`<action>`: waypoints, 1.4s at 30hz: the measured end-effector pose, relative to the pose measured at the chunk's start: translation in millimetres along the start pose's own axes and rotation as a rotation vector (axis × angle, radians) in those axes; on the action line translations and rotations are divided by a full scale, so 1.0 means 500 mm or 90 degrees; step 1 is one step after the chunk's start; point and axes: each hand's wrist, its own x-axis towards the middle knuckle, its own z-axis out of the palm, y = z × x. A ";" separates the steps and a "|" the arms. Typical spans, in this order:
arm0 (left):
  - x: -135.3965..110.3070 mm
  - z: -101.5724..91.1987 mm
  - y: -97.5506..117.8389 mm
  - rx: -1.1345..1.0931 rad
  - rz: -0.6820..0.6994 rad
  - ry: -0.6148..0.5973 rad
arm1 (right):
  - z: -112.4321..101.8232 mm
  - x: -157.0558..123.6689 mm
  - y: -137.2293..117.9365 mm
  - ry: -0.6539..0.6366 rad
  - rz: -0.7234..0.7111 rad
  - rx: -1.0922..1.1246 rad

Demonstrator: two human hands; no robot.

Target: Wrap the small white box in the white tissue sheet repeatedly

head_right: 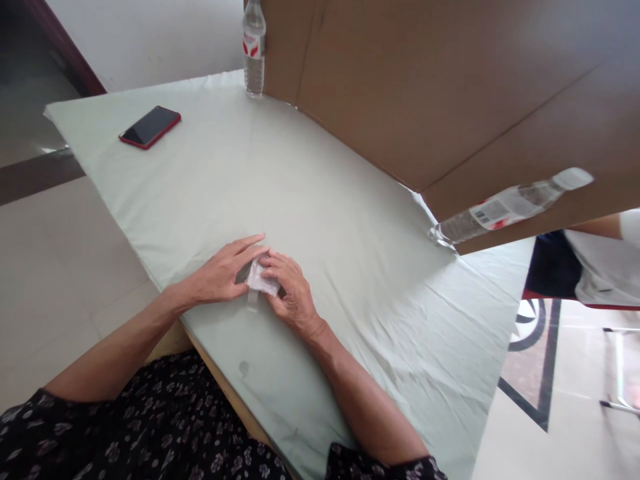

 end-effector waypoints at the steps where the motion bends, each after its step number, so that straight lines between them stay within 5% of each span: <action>1: 0.004 0.005 -0.003 -0.001 0.009 0.007 | 0.001 -0.001 0.002 0.004 -0.004 -0.006; 10: 0.024 0.028 0.006 -0.166 -0.024 0.118 | -0.006 0.013 -0.002 -0.002 0.028 0.032; 17: 0.032 -0.012 0.039 -0.341 -0.330 0.017 | -0.026 0.041 -0.034 -0.045 0.251 0.165; 20: 0.035 -0.019 0.041 -0.344 -0.397 -0.011 | -0.026 0.045 -0.033 -0.088 0.279 0.192; 27: 0.043 -0.022 0.041 -0.170 -0.338 0.033 | -0.014 0.044 -0.005 -0.115 0.259 0.178; 33: 0.032 -0.029 0.033 -0.476 -0.249 -0.022 | -0.015 0.054 0.005 -0.107 0.302 0.227; 42: 0.033 -0.022 0.028 -0.618 -0.282 -0.007 | -0.022 0.054 0.013 -0.084 0.330 0.232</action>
